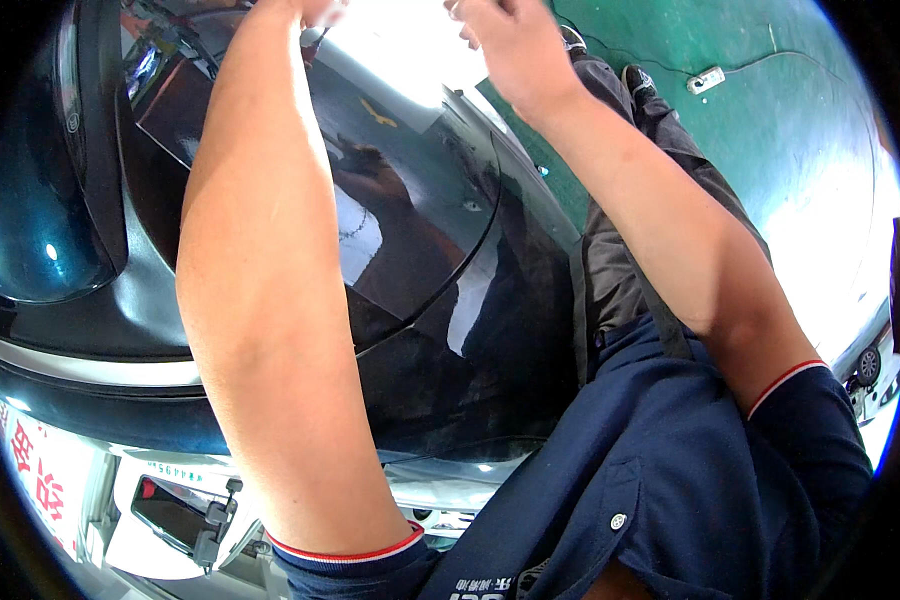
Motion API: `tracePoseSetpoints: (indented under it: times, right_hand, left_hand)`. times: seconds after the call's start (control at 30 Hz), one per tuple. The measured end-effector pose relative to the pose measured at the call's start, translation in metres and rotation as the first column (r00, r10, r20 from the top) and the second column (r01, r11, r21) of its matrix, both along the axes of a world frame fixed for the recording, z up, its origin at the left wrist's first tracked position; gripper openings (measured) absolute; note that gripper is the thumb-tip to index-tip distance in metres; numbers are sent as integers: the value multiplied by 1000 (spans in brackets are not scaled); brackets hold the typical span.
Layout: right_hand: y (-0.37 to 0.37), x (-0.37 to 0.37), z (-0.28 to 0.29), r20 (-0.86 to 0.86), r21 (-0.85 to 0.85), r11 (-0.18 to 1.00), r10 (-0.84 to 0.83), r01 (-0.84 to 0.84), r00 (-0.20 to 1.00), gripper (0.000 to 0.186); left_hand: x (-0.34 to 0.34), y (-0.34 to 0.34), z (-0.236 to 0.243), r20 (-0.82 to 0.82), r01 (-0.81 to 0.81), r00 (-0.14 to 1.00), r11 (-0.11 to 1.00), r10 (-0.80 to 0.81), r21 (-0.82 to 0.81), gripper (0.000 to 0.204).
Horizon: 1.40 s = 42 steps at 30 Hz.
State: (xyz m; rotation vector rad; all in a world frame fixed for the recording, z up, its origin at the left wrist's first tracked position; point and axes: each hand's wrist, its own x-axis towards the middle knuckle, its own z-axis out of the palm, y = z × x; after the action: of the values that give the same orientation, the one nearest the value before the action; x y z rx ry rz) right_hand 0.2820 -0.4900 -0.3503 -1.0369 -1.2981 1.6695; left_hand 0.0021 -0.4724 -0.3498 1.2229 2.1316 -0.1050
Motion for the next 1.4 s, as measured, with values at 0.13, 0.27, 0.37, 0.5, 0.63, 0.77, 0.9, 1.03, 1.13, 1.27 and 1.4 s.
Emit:
tracePoseSetpoints:
  times: [0.13, 0.27, 0.37, 0.5, 0.63, 0.77, 0.9, 1.03, 1.13, 1.27, 1.4]
  right_hand:
    - [-4, 6, 4, 281, -135, 916, 400, -377, 872, 38]
    - [23, 10, 2, 13, -159, 954, 261, -255, 965, 37]
    - [8, 5, -1, 298, -23, 960, 275, -281, 914, 40]
    - [5, 12, 6, 144, -227, 907, 391, -354, 909, 43]
    - [20, 10, -9, -29, -182, 953, 241, -242, 970, 42]
    - [-2, 12, 16, 62, -272, 888, 402, -372, 914, 36]
    - [8, 18, 10, 125, -215, 943, 284, -253, 951, 40]
    - [-1, 18, -10, 330, -20, 928, 357, -372, 874, 45]
    - [-1, 15, -13, 270, -7, 938, 336, -347, 902, 45]
    - [10, 17, -4, 145, -30, 980, 200, -198, 969, 44]
    - [4, 20, -23, 398, 50, 881, 415, -471, 818, 44]
  left_hand:
    - [-26, -15, -21, 150, -136, 980, 990, 131, 23, 24]
    - [-7, -8, -5, 70, -39, 997, 999, 38, 19, 25]
    - [-10, -13, -13, 97, -58, 994, 997, 54, 41, 23]
    - [-12, -18, -20, 192, -198, 964, 979, 183, 59, 21]
    - [-17, -9, -21, 180, -39, 983, 999, 36, 14, 21]
    - [-21, -17, -29, 254, -114, 961, 993, 107, 12, 22]
    - [-5, -11, -12, 214, -137, 967, 990, 139, -26, 21]
    - [5, -9, 1, 38, 93, 995, 996, -93, 10, 23]
    - [-18, -16, -24, 162, -64, 985, 998, 66, -16, 25]
    - [-2, -6, -15, 149, -54, 987, 998, 58, -36, 23]
    - [-29, -17, -46, 435, -247, 864, 966, 253, -71, 20]
